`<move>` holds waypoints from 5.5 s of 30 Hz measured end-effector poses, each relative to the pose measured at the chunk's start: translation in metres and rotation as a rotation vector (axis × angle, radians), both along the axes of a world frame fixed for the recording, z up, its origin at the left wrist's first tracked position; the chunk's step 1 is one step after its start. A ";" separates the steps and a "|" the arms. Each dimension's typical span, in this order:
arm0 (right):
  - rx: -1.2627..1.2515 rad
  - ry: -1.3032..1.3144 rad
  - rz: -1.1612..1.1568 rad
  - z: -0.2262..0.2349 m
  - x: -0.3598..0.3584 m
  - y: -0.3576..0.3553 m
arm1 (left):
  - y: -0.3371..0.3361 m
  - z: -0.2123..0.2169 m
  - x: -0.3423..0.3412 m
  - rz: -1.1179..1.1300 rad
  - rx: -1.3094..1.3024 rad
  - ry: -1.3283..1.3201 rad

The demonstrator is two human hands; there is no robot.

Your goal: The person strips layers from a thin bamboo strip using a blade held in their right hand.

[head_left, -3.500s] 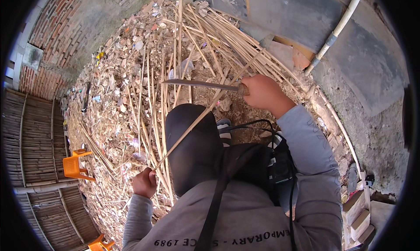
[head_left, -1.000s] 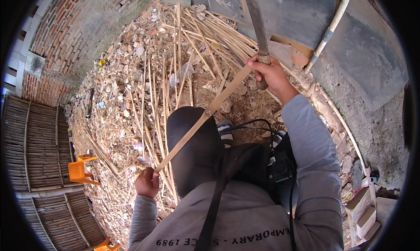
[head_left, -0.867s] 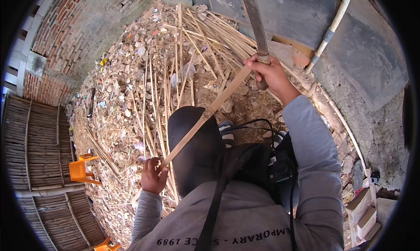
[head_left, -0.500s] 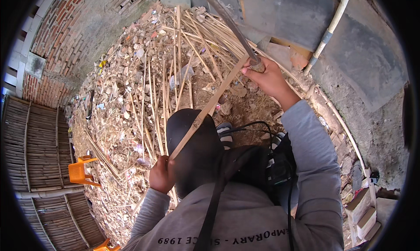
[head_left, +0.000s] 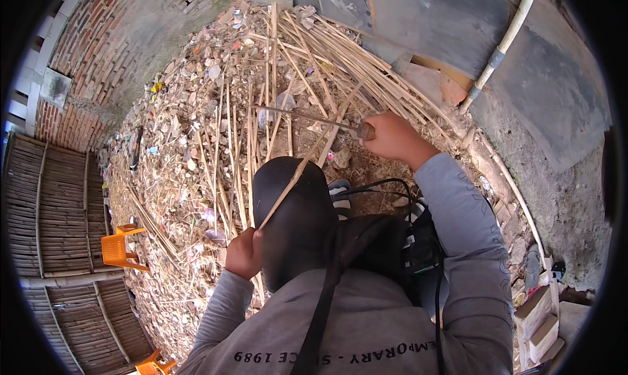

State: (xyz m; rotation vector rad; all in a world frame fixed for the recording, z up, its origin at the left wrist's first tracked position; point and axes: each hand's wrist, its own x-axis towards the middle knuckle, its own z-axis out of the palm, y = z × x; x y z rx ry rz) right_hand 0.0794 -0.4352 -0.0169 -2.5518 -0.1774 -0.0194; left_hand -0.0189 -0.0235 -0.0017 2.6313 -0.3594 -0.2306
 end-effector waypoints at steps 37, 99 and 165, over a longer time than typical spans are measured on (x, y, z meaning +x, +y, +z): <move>-0.021 0.078 -0.108 -0.007 0.013 -0.002 | -0.004 0.004 0.015 0.008 0.143 -0.016; -0.196 0.011 0.021 0.025 0.003 -0.014 | 0.001 -0.002 0.014 -0.026 0.070 -0.051; 0.912 -0.072 -0.211 0.005 0.013 -0.024 | -0.146 0.080 0.147 -0.607 0.719 -0.272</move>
